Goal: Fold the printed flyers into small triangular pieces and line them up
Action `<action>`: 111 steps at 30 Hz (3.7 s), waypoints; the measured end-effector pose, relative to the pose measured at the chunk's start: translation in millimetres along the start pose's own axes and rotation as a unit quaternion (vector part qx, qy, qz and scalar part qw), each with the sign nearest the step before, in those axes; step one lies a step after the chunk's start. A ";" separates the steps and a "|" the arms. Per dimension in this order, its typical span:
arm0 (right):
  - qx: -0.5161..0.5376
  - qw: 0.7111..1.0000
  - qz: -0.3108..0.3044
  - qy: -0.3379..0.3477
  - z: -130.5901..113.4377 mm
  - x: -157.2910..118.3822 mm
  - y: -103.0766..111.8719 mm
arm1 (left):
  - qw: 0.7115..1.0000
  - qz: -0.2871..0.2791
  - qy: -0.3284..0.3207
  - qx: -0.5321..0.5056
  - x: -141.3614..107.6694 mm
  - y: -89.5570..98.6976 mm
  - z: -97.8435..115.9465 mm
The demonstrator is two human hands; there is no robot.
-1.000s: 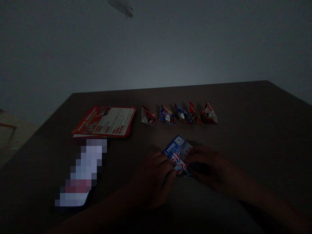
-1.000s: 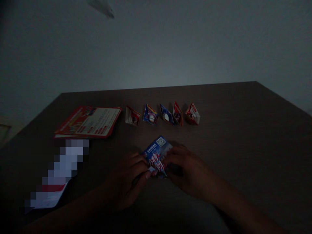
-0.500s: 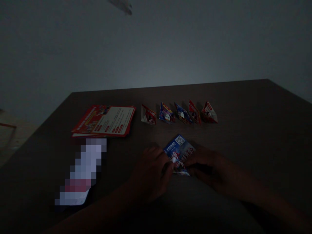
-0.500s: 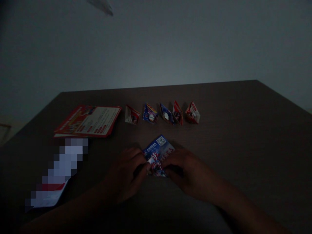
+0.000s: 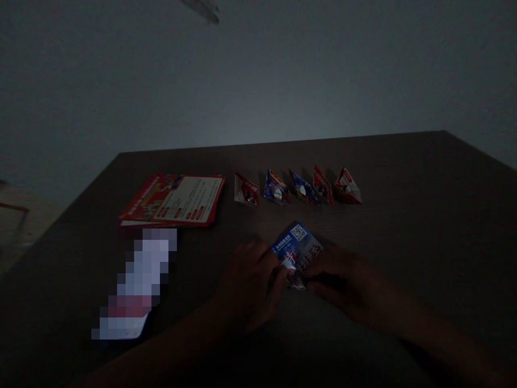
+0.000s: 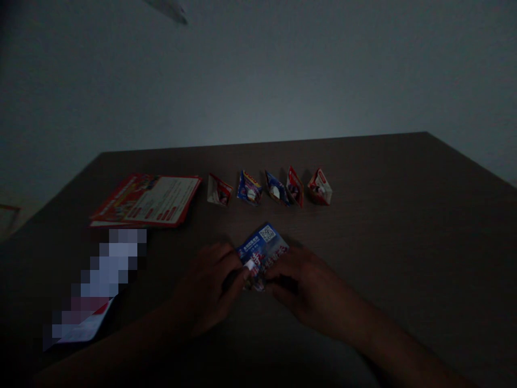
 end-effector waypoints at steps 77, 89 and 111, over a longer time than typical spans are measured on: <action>-0.008 0.996 -0.004 -0.091 6.4 -0.4 -12.6 | 0.998 0.054 0.027 -0.009 2.9 10.5 -11.6; -0.025 0.998 -0.015 -0.049 -9.4 3.7 -14.1 | 0.999 0.042 0.031 -0.014 4.2 10.0 -12.4; -0.048 0.993 -0.040 -0.098 -5.6 1.4 -18.5 | 0.999 0.028 0.039 -0.014 -0.7 10.5 -3.4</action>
Point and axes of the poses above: each hand's wrist, its own x-axis towards the middle knuckle, its own y-axis out of the back of the hand, z = x × y, the point moved 8 cm from there along x, towards the middle knuckle, and after that the axes turned 11 degrees about -z, right-handed, at the moved point
